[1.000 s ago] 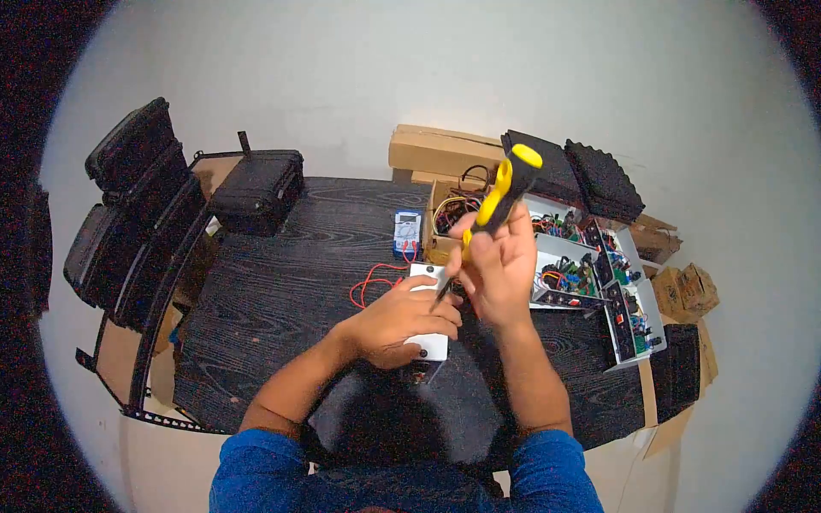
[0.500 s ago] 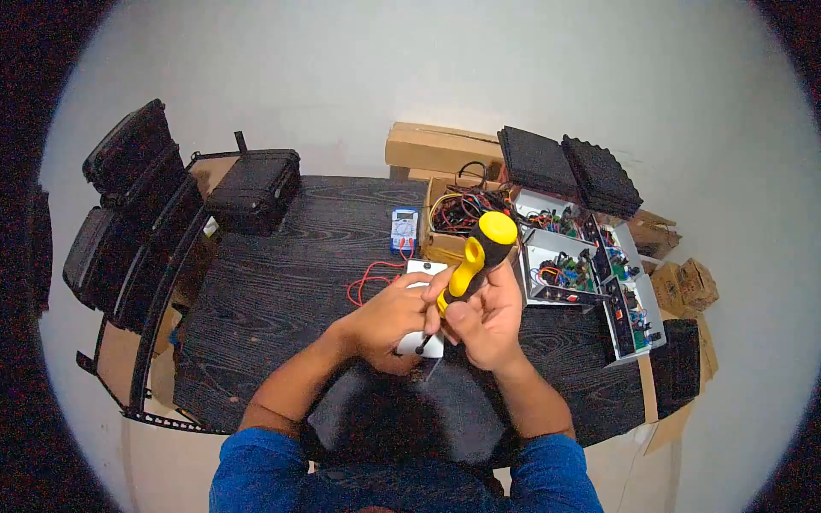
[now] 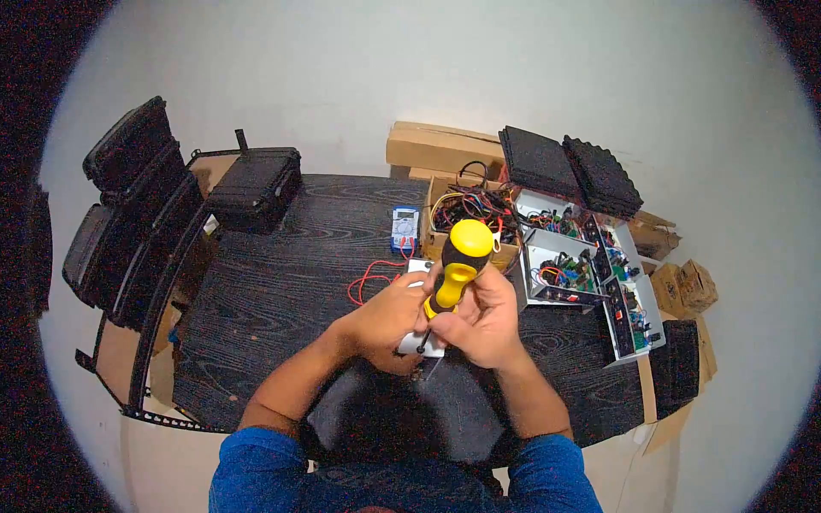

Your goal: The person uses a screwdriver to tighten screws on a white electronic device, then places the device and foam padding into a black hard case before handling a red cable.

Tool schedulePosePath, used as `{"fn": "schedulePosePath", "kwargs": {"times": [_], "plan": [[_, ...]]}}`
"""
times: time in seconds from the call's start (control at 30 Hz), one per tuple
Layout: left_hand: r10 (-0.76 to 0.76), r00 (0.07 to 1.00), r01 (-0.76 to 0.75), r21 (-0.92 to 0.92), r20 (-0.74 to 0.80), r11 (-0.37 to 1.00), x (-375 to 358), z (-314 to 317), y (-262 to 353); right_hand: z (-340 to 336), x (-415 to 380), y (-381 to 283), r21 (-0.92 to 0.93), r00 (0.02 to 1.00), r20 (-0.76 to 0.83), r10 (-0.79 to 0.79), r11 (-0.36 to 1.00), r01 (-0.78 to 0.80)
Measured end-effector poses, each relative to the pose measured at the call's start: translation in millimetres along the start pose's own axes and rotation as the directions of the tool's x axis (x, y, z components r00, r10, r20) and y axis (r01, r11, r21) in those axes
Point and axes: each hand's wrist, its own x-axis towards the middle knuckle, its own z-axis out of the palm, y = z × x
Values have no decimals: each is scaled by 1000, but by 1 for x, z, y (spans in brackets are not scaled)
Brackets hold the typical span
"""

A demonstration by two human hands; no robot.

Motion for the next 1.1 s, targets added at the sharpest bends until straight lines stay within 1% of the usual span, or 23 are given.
{"fn": "schedulePosePath", "kwargs": {"times": [0.03,0.13,0.17,0.27,0.33,0.37,0.47,0.53,0.6,0.67,0.8,0.83,0.93,0.97,1.0,1.03,1.1], "plan": [[-26,999,26,3,32,1000,1,-1,1,12,4,-7,-47,994,-95,47,998,-52],[40,999,-37,91,-28,995,3,4,-2,15,6,0,-69,995,-99,-28,997,22],[31,999,-29,88,-29,996,2,4,-2,21,6,1,-22,990,-137,-43,999,40],[11,999,-9,65,-38,998,-1,4,-2,17,5,-1,-29,992,-126,24,999,-28],[4,999,-3,33,-54,999,0,4,-3,18,5,-2,-42,990,-140,24,999,-30],[16,998,-13,53,-53,999,1,3,-1,18,5,-2,-48,989,-148,24,998,-32],[41,998,-36,97,-47,995,3,-1,4,22,5,9,-74,968,-212,-135,990,122],[50,998,-45,107,-39,993,2,3,-1,14,4,13,-97,969,-192,-158,985,141],[36,998,-32,80,-44,996,2,3,0,7,2,9,-58,976,-163,-146,989,138],[33,998,-29,71,-49,997,2,3,1,4,0,0,39,987,-124,-103,993,108],[24,999,-21,84,-28,996,4,2,3,7,3,-2,-61,967,-149,-208,978,201],[14,1000,-13,88,-17,996,5,2,3,10,4,-4,-62,971,-135,-197,980,190],[9,1000,-8,71,-13,997,2,4,0,10,8,-4,-130,965,-109,-237,966,223],[31,999,-28,70,-37,997,2,4,1,13,9,-11,-99,964,-163,-212,975,198],[52,997,-48,70,-61,996,4,2,3,15,12,-10,-154,941,-251,-229,969,195],[75,994,-69,69,-85,995,5,1,4,16,16,-15,-145,931,-253,-263,962,232],[59,996,-53,103,-60,993,3,3,3,11,20,-22,-146,924,-229,-307,949,280]]}}
